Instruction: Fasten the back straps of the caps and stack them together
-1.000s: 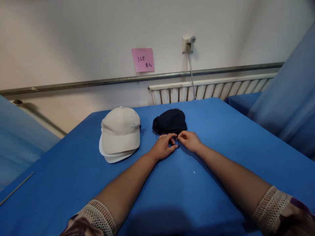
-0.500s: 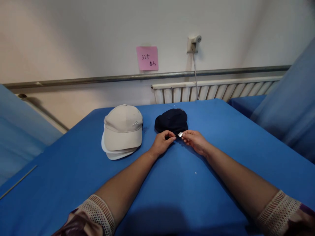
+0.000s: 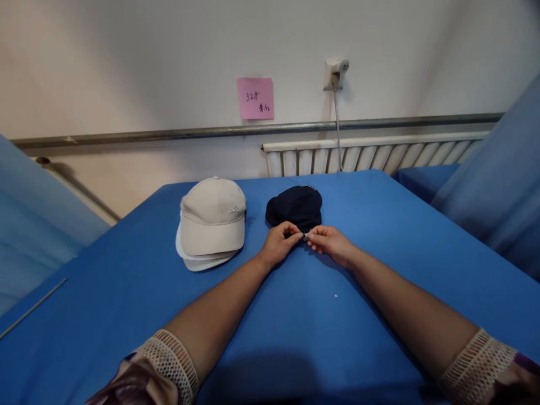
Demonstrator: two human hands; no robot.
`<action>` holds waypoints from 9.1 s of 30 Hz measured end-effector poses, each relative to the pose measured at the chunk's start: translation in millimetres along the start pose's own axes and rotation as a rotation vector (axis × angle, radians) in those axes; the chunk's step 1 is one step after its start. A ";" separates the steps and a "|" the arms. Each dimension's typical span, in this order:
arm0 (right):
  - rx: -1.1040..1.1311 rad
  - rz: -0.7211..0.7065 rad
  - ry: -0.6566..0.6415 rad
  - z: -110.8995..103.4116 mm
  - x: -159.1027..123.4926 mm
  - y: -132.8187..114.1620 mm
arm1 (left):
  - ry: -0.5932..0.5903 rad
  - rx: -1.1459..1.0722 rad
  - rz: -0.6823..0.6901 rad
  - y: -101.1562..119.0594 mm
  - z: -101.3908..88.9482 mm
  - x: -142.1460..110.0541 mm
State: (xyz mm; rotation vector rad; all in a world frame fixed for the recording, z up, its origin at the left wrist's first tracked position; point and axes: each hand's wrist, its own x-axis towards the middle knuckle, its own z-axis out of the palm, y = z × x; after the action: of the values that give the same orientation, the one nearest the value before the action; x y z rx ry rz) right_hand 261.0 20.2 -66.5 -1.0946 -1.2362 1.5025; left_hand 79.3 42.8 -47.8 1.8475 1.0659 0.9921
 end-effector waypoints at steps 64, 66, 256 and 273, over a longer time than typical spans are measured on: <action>0.235 0.015 0.069 7.8 -4.3 -1.1 | -0.115 0.319 0.133 -1.3 -10.7 2.0; 0.244 0.010 0.076 7.0 -4.0 -1.4 | -0.132 0.336 0.150 -4.1 -10.8 1.8; 0.600 0.130 0.202 26.1 -10.9 -3.3 | 0.140 -0.043 0.042 0.0 7.0 -0.1; 0.578 0.137 0.275 29.5 -13.2 -10.4 | 0.127 0.050 0.076 1.6 10.3 -3.0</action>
State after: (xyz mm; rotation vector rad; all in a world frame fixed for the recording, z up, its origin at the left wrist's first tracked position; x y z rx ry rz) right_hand 236.4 2.3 -51.5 -0.9579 -0.4945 1.6075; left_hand 87.9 37.1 -51.3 1.8981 1.1108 1.1494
